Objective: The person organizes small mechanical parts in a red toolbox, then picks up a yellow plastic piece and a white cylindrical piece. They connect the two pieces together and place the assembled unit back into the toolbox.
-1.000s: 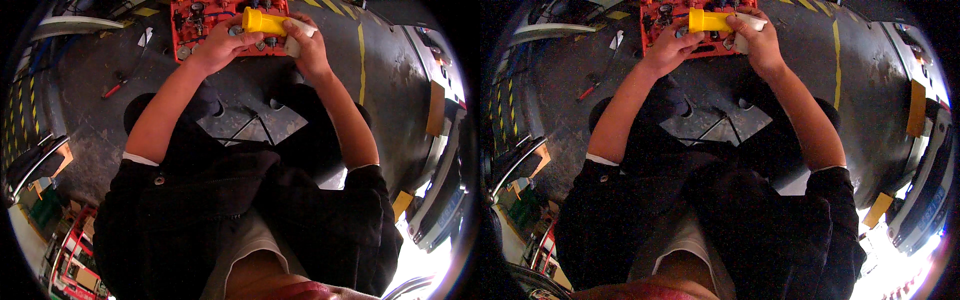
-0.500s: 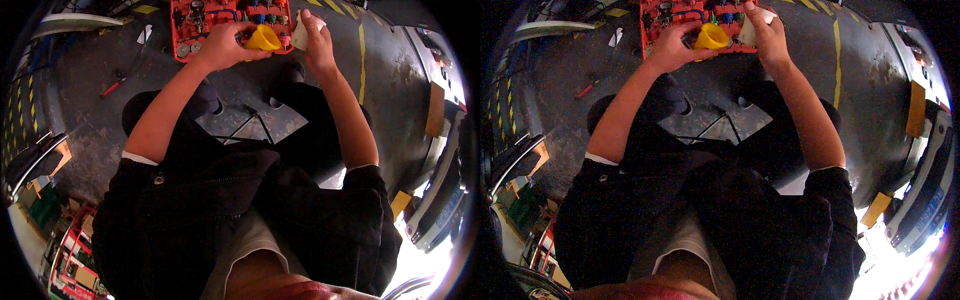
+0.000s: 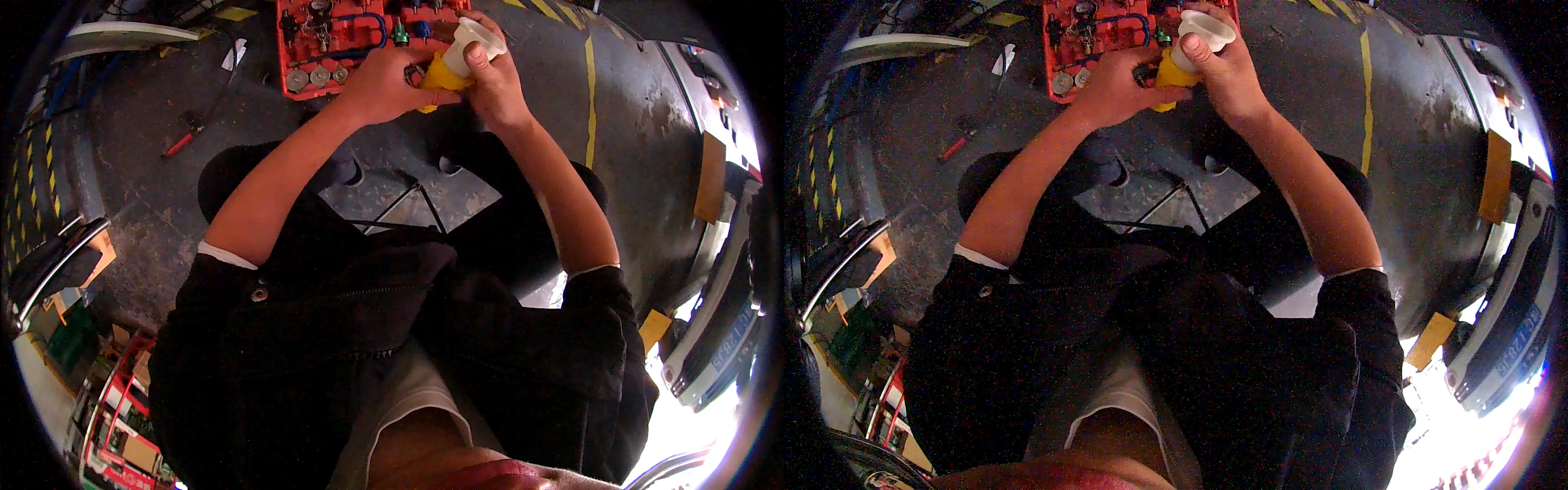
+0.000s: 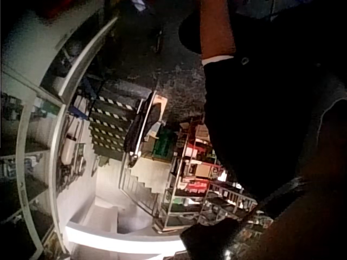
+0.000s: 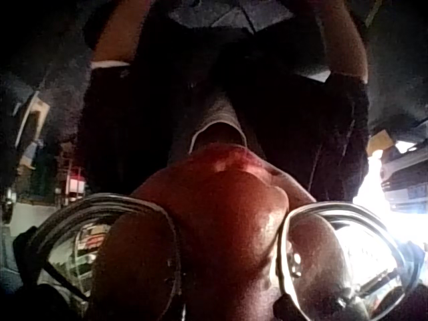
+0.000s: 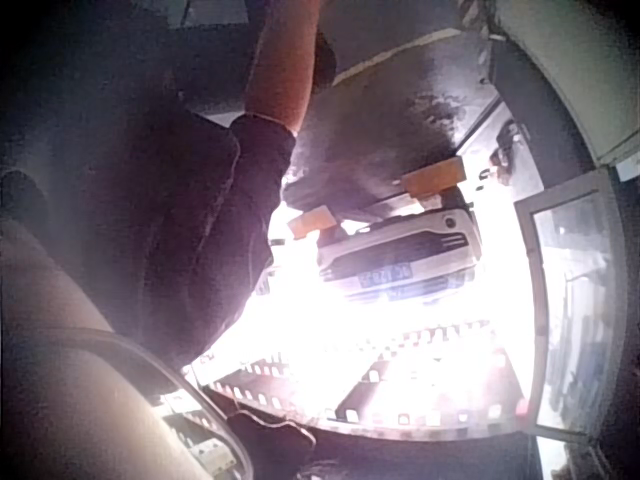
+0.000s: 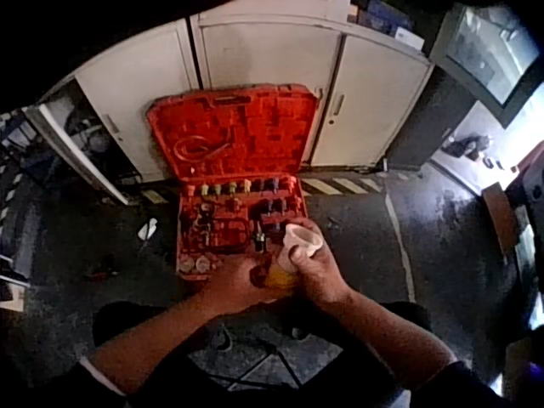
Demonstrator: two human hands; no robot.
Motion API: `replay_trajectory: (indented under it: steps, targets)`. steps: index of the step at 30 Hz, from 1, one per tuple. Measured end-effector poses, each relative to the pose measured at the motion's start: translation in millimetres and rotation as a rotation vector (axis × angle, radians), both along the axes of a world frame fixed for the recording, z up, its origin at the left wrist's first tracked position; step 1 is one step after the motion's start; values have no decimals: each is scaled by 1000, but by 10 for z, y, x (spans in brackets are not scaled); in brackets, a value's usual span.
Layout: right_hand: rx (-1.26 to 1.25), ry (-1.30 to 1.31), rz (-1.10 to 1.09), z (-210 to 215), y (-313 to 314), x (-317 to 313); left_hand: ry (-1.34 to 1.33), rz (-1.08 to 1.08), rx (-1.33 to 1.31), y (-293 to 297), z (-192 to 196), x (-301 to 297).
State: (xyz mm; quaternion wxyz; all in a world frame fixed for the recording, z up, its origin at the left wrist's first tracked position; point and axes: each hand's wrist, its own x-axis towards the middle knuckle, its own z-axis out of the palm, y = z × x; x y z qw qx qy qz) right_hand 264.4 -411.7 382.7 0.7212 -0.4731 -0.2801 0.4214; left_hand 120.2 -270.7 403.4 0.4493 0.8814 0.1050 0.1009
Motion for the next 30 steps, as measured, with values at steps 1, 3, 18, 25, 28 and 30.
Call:
replay_trajectory:
  steps: [1,3,18,25,28,30]
  targets:
    - [-13,8,-19,-12,0,-20,43,13,-37,-3,-13,2]
    - [-10,64,22,9,-5,-19,11,13,-53,-3,-32,-11]
    - [-191,34,137,209,-11,67,-40,11,142,95,-77,-34]
    - [-178,1,106,237,-18,131,-107,19,176,112,-160,-40]
    - [-186,-114,119,182,-21,172,-54,50,178,139,-198,-36]
    - [-136,-62,69,138,-26,209,-42,60,171,142,-174,-31]
